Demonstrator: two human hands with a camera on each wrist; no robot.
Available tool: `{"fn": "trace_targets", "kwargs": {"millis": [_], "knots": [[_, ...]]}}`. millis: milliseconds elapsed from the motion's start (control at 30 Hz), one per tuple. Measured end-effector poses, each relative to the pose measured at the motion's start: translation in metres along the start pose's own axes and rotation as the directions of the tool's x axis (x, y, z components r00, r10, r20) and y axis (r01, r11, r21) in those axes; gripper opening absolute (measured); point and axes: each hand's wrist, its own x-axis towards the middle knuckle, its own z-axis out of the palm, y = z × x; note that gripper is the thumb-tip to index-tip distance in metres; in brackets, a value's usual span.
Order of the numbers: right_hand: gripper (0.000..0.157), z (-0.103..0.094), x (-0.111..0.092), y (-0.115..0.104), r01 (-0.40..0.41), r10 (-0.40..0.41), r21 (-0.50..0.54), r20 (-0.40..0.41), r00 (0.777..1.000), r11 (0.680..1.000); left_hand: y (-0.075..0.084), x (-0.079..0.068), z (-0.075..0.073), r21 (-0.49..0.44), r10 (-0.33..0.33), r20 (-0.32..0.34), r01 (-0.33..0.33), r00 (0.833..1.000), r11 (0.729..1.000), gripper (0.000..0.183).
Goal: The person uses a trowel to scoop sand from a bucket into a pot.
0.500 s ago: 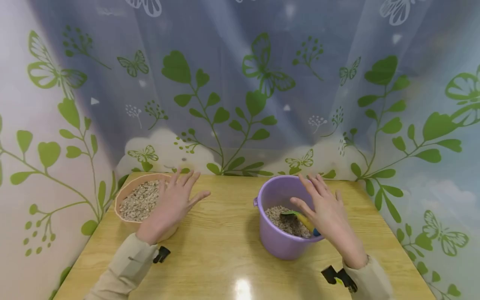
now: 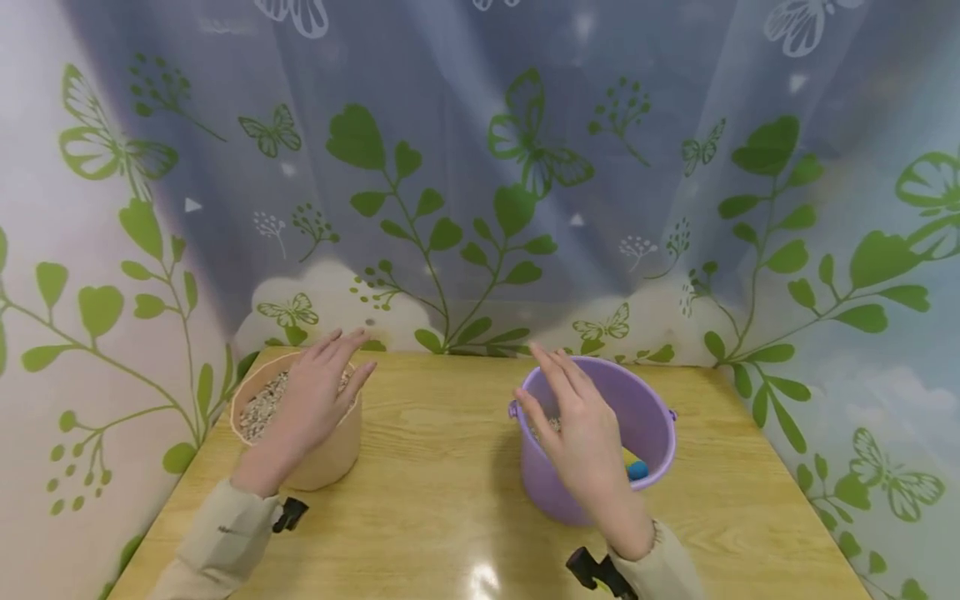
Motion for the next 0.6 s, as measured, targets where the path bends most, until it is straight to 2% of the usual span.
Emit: {"fn": "trace_targets", "kwargs": {"millis": [167, 367, 600], "knots": [[0.059, 0.030, 0.009, -0.015, -0.023, 0.019, 0.036, 0.103, 0.995, 0.999, -0.026, -0.016, -0.012, 0.043, -0.029, 0.020, 0.029, 0.999, 0.999, 0.061], [0.065, 0.068, 0.015, -0.030, -0.048, 0.035, 0.046, 0.239, 0.970, 0.998, -0.063, -0.038, -0.024, 0.060, -0.094, 0.026, 0.092, 0.995, 0.994, 0.069], [0.067, 0.113, 0.021, -0.045, 0.040, -0.061, 0.074, 0.307, 0.950, 0.996, -0.102, -0.067, -0.035, 0.084, -0.169, 0.038, 0.166, 0.985, 0.983, 0.072]]}}
